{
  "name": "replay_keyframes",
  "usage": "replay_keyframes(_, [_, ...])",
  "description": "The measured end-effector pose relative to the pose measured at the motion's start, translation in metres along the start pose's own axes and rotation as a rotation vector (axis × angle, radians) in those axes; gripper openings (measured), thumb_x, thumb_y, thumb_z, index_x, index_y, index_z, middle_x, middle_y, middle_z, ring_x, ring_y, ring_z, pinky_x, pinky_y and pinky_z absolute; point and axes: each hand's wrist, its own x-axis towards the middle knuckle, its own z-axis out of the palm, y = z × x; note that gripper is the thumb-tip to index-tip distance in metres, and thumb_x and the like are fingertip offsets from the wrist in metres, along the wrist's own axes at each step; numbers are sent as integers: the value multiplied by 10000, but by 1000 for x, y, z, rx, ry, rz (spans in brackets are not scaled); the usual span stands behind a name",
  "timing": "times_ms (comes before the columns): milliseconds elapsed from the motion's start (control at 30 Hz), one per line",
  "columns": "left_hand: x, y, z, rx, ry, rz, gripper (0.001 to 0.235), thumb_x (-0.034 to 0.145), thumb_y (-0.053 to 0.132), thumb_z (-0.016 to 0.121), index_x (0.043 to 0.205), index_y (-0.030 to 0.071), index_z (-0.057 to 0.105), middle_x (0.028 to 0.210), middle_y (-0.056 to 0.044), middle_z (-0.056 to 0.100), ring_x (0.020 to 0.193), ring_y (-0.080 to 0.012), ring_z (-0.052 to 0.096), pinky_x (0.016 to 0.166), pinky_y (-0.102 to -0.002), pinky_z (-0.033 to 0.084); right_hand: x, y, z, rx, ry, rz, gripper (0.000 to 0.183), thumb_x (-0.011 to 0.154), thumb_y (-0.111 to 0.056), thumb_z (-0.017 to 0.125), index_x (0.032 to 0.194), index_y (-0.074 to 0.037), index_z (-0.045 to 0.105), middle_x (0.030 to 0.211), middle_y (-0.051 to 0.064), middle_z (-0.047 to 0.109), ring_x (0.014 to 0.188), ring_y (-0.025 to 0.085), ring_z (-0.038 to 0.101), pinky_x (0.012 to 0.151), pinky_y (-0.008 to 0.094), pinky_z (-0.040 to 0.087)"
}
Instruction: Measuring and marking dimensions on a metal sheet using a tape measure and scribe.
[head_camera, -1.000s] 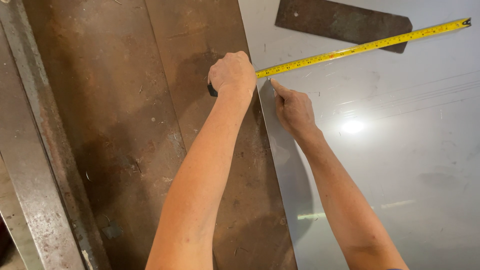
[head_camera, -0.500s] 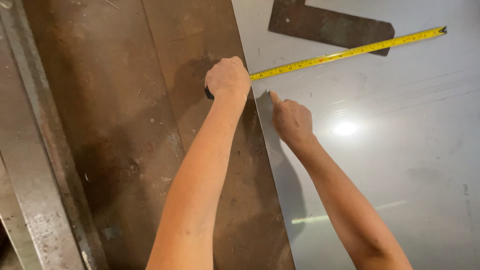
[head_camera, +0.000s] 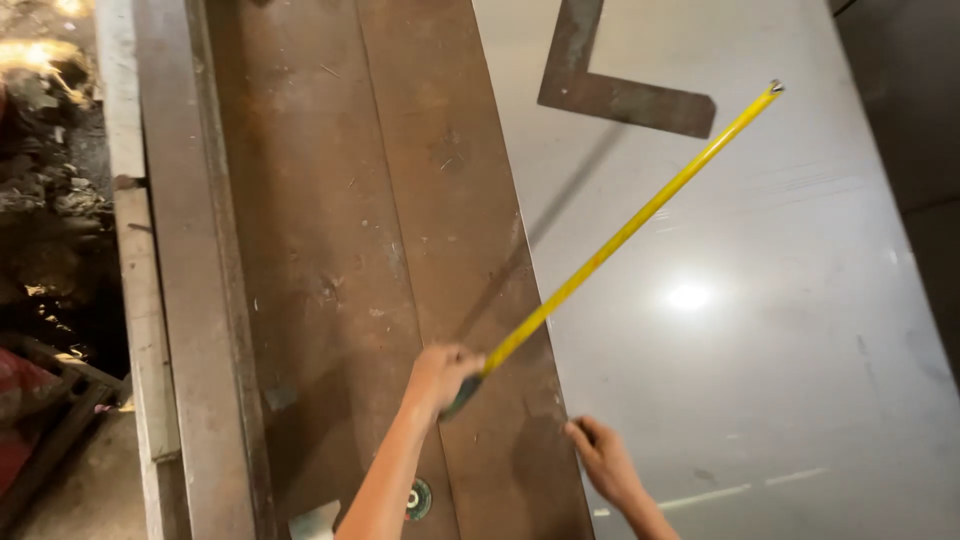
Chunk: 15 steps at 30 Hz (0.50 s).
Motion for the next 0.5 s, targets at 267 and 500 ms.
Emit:
replay_keyframes(267, [-231, -108, 31, -500, -81, -234, 212, 797, 207, 787, 821, -4, 797, 711, -59, 736, 647, -128, 653, 617, -285, 526, -66, -4, 1, -303, -71, -5, 341, 973, -334, 611, 1012, -12, 716, 671, 106, 581, 619, 178, 527, 621, 360, 470])
replay_keyframes(500, [-286, -99, 35, -579, -148, -56, 183, 827, 167, 772, 857, -12, 790, 740, -48, 748, 662, -107, 656, 633, -259, 519, -117, -56, 5, -138, 58, -173, 292, 948, -288, 649, 1020, -13, 716, 673, 83, 592, 629, 150, 504, 597, 348, 462])
